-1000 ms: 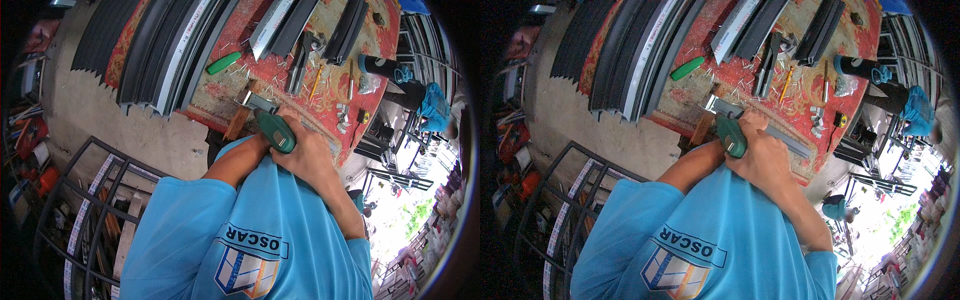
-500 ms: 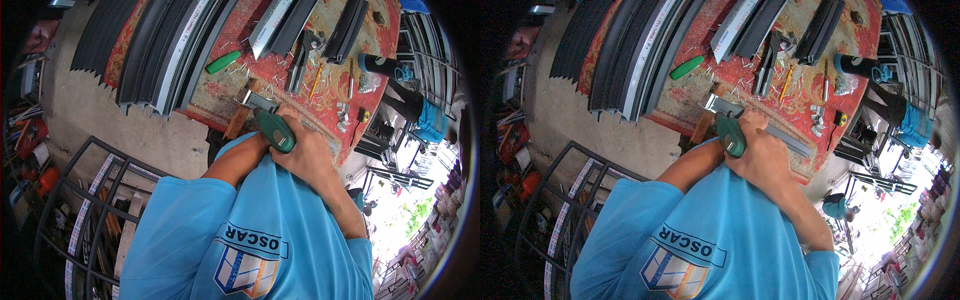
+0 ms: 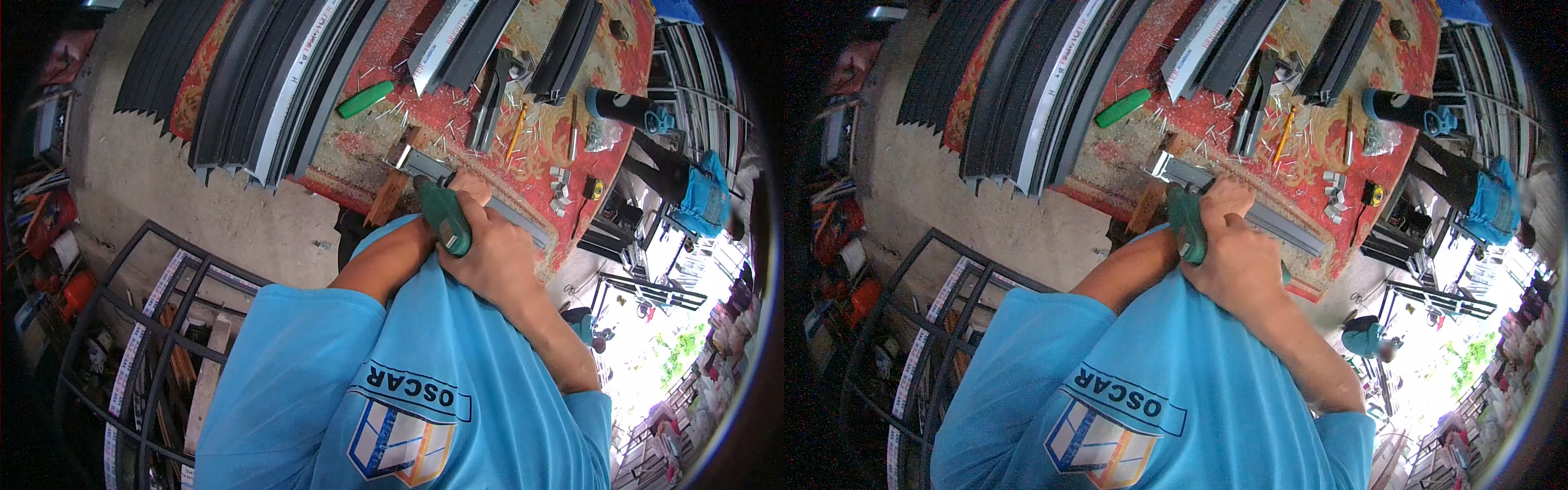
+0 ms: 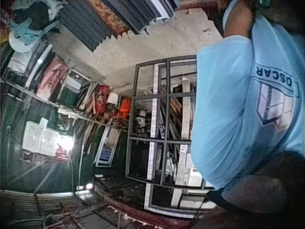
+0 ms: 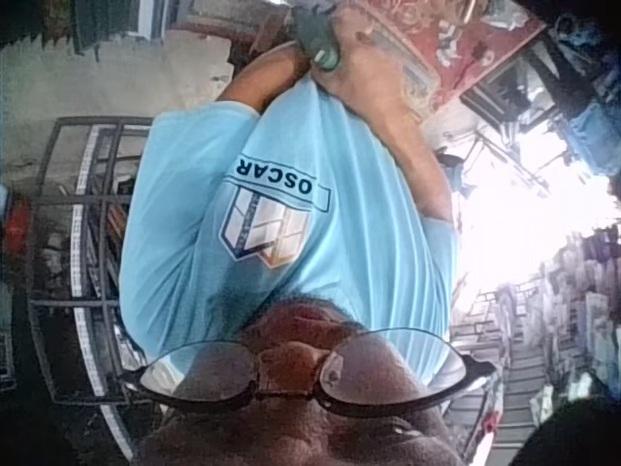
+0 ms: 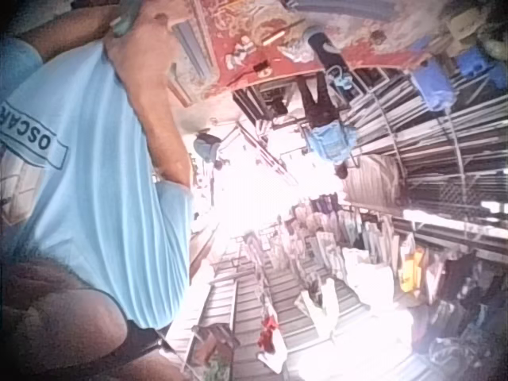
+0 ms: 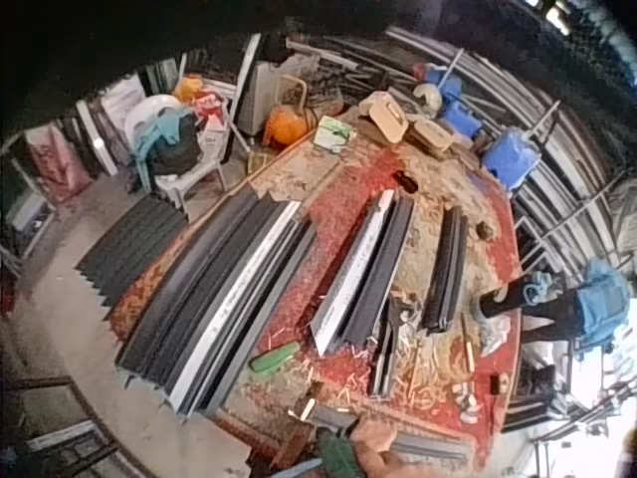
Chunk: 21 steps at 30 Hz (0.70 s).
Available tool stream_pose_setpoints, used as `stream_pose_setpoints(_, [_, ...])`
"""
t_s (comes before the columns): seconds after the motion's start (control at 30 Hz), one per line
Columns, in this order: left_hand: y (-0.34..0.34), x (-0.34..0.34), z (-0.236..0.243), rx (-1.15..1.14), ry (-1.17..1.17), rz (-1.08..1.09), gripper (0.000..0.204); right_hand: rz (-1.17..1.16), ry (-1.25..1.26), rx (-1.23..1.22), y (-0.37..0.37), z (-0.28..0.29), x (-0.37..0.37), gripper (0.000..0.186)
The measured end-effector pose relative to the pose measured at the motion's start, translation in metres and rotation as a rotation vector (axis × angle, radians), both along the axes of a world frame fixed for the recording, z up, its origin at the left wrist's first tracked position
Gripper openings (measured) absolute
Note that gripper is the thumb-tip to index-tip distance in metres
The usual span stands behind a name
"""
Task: Drilling holes into aluminum window or door frames using an electric drill.
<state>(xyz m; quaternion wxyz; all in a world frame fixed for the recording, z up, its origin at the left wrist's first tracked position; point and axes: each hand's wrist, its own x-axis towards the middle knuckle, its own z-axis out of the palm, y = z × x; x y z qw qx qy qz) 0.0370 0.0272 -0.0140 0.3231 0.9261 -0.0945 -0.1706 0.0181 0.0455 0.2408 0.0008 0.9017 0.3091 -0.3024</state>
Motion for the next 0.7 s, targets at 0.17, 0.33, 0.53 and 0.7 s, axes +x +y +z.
stream_pose_setpoints(0.17, [0.011, 0.0, 0.017, -0.015, 0.012, -0.028, 0.04, 0.044, -0.031, 0.005, -0.001, -0.003, -0.004, 0.064])
stream_pose_setpoints(0.33, [-0.002, 0.002, 0.0, 0.033, -0.001, 0.008, 0.029, 0.086, -0.014, 0.018, 0.002, -0.005, 0.0, 0.062])
stream_pose_setpoints(0.53, [0.0, -0.001, 0.002, 0.007, -0.001, 0.013, 0.029, 0.115, 0.027, -0.045, 0.014, 0.0, 0.003, 0.068])
stream_pose_setpoints(0.7, [0.013, -0.004, 0.011, -0.034, -0.007, 0.011, 0.033, 0.151, 0.024, -0.09, 0.017, 0.004, 0.0, 0.069])
